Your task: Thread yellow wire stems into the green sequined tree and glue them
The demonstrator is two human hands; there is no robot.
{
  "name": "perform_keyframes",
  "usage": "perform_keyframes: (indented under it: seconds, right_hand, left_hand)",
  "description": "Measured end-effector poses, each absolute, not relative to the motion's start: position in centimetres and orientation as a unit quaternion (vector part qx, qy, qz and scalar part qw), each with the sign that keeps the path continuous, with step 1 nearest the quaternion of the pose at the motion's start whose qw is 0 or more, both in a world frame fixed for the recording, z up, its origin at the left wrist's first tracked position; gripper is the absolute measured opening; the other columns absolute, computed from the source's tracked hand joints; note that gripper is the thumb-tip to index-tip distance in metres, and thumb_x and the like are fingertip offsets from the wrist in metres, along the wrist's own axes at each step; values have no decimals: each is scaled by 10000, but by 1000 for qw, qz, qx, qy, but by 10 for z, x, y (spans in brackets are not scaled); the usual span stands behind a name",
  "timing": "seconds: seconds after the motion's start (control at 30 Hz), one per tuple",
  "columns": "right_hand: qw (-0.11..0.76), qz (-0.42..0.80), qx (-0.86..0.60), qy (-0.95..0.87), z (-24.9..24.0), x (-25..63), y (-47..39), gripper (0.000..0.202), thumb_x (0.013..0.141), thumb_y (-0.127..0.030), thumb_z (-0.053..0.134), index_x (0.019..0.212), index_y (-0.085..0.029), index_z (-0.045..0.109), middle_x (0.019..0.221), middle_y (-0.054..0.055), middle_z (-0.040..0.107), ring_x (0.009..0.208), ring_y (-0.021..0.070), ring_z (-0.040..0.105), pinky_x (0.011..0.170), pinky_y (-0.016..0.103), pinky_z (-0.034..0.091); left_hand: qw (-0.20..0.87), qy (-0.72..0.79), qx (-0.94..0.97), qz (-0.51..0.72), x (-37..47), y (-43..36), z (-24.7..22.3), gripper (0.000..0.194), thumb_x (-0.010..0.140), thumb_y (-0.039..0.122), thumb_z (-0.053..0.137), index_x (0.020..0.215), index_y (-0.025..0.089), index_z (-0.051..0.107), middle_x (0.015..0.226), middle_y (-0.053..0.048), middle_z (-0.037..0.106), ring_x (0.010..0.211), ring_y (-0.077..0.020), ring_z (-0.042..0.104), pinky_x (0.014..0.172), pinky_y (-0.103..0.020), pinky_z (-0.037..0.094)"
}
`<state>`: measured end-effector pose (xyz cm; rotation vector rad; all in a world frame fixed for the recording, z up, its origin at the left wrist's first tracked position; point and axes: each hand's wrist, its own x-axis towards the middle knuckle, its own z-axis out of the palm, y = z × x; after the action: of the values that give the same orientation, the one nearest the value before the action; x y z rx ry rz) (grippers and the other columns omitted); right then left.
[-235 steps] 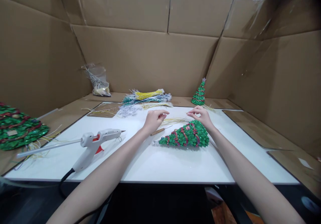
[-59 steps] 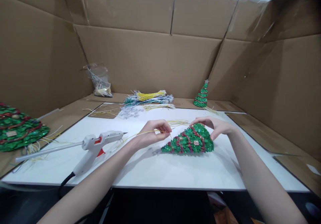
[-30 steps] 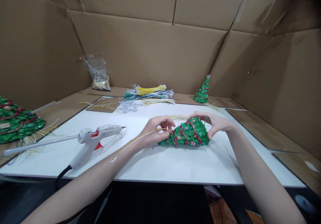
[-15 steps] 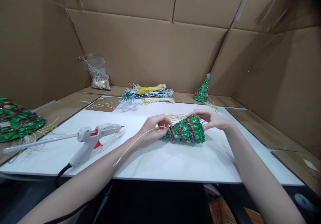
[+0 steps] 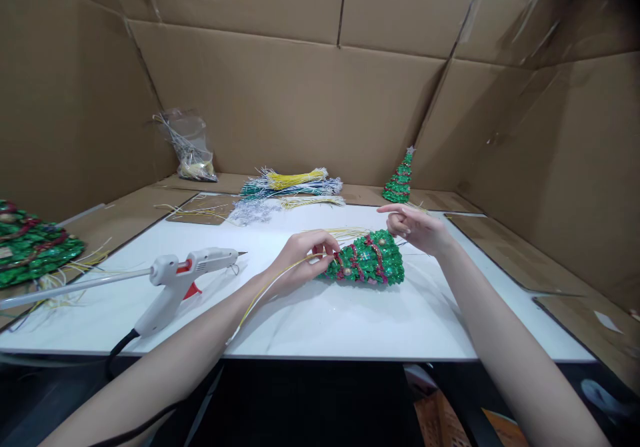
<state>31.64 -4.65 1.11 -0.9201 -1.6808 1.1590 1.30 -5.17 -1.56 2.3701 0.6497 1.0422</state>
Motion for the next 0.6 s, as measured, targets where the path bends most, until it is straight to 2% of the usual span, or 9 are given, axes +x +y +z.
perform_keyframes:
  seconds: [0.13,0.3,0.4,0.5,0.6]
  right_hand:
    - [417,477,-381,-674,11,316,-47,380,885,-478,452,1077,-208,638,589,-35,281,554,160,306,577,339,343]
    - [406,488,-389,-668,8,321,-43,303,772,-409,642,982,-191,663,583,-44,325,541,126,285,534,302,257]
    - [407,498,-393,-657,7,324,-42,230,763,-395,677,860,-189,651,567,-44,350,530,114,290,518,291,208]
    - [393,514,-385,-658,6,327,-43,270,763,-444,688,725,-188,609,508,-68,263,495,103,237,512,288,182]
    - [357,531,-387,-664,4,331,-42,367,819,-502,634,654,-176,607,473,-88,177,469,90,165,505,285,164]
  left_hand:
    - [231,231,859,393,13,-53,-14,119,806,111,549,858,163,642,806,-2,645,676,-93,551,643,-213,445]
    - [239,230,855,399,13,-54,-13,121,798,102,554,849,160,647,800,-4,647,687,-95,558,641,-209,443]
    - [243,231,852,402,14,-55,-13,124,802,103,552,852,160,650,813,-8,654,692,-96,562,643,-210,443]
    - [241,231,851,406,16,-57,-15,118,809,103,553,854,157,648,808,-8,650,677,-92,553,642,-209,445]
    - [233,226,851,412,16,-58,-16,117,822,95,546,853,157,640,811,-8,645,680,-89,552,639,-203,443]
